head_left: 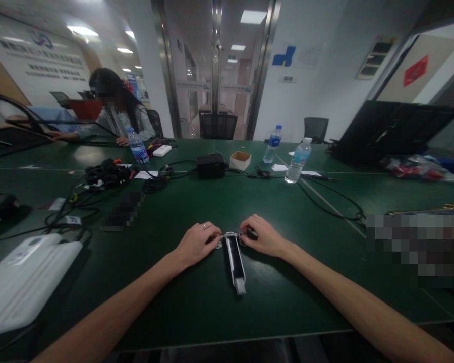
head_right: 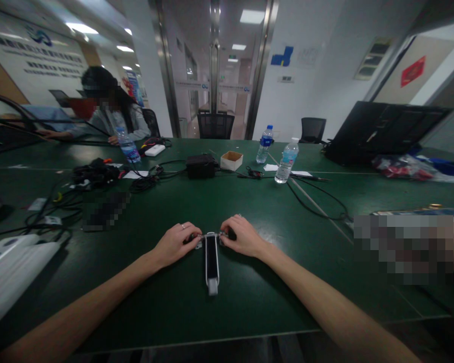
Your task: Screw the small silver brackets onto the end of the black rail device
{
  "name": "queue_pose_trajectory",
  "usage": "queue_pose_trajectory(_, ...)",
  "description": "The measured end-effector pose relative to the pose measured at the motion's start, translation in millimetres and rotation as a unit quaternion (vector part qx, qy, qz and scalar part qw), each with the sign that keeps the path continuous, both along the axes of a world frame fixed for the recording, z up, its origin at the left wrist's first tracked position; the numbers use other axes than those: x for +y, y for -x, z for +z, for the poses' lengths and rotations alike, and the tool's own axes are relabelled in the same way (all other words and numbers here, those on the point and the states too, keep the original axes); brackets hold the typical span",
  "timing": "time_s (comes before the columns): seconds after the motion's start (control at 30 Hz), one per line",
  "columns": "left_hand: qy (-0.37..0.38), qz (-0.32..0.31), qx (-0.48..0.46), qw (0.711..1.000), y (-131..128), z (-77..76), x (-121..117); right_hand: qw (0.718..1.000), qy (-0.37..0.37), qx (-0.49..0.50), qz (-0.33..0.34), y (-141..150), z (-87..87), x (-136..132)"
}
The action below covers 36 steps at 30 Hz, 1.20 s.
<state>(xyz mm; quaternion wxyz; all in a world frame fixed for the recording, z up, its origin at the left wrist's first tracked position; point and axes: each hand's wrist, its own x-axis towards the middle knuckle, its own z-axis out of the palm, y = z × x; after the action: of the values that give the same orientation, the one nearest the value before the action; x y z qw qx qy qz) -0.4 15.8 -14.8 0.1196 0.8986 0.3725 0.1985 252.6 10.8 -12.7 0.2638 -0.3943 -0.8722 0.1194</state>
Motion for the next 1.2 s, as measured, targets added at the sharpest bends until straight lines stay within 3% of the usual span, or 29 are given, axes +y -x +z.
queue_pose_trajectory(0.3,-0.003,0.002,0.021,1.000,-1,0.9,0,1.000,-0.002,0.016,0.024,-1,-5.1,2)
queue_pose_trajectory(0.47,0.008,0.010,0.027,1.000,-1,3.7,-2,1.000,0.002,-0.006,0.030,-3,0.9,2)
queue_pose_trajectory(0.6,0.025,0.011,0.039,0.999,-1,6.4,-2,0.998,-0.037,-0.006,-0.052,-15,-0.9,11)
queue_pose_trajectory(0.77,0.036,0.009,0.045,0.998,-2,9.4,-4,0.976,-0.061,-0.064,-0.201,-37,-19.9,31)
queue_pose_trajectory(0.97,0.038,0.006,0.039,0.998,-2,8.7,-3,0.974,-0.046,-0.075,-0.208,-44,-30.4,41)
queue_pose_trajectory(1.2,0.031,0.003,0.037,0.999,-2,5.6,-1,0.977,-0.092,-0.025,-0.193,-36,-20.9,35)
